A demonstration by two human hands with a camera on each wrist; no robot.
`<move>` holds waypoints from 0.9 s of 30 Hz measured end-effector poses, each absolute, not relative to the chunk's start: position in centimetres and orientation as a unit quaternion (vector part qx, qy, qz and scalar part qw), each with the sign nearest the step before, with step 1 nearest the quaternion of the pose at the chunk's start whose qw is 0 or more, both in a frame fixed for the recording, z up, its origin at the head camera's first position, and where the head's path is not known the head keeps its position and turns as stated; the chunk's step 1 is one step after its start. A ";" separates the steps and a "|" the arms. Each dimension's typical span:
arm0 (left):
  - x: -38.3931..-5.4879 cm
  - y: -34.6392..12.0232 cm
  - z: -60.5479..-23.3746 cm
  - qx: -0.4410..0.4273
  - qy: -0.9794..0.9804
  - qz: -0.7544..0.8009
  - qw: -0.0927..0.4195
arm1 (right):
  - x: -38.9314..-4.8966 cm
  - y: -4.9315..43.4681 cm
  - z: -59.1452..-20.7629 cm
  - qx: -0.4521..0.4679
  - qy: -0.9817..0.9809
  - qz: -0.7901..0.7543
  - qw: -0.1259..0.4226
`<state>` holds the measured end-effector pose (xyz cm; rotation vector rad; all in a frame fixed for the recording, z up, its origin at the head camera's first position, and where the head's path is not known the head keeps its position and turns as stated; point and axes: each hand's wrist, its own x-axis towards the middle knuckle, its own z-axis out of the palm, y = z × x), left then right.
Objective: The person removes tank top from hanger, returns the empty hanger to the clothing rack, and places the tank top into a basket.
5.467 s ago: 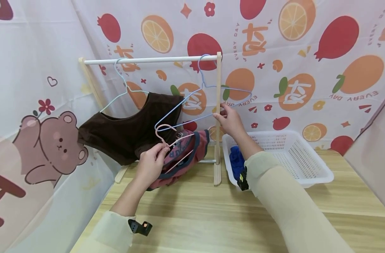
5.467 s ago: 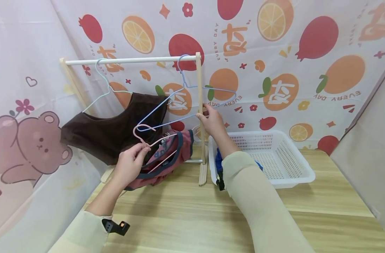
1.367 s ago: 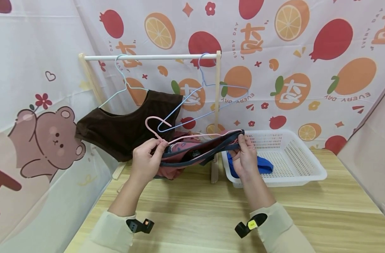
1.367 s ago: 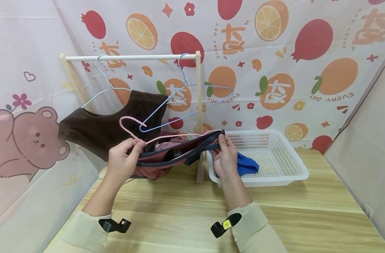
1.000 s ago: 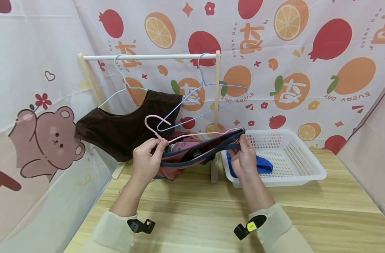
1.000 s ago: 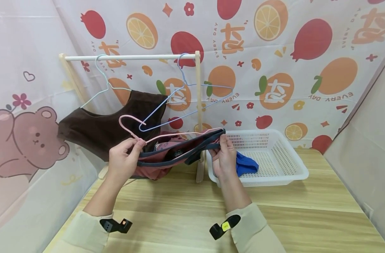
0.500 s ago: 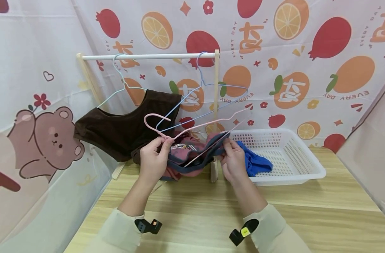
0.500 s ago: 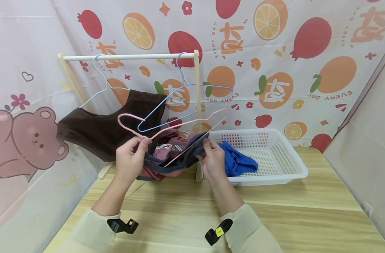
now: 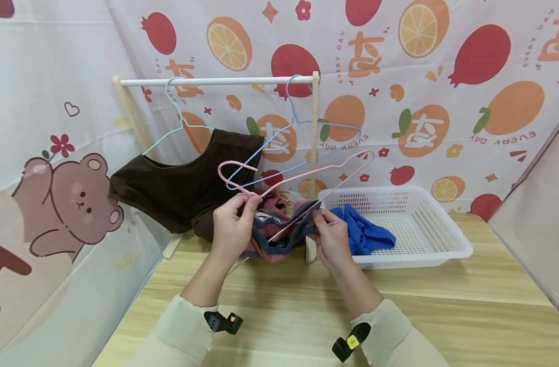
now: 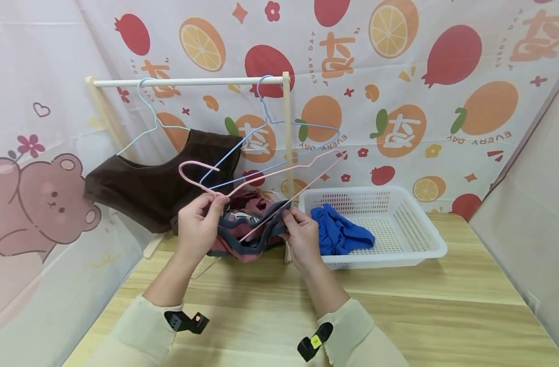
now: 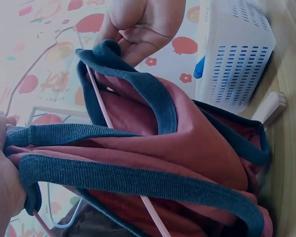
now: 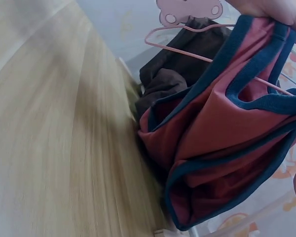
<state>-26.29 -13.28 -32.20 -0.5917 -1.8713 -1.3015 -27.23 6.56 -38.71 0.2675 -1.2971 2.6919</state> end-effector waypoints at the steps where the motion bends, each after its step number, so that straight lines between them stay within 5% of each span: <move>1: -26.3 -13.1 -32.2 -0.229 -0.734 -0.515 0.380 | -27.3 6.5 -38.8 0.090 -0.440 0.890 0.075; 27: -26.7 -10.8 -31.8 -0.190 -0.665 -0.624 0.363 | -26.5 5.4 -39.5 0.089 -0.686 0.719 0.067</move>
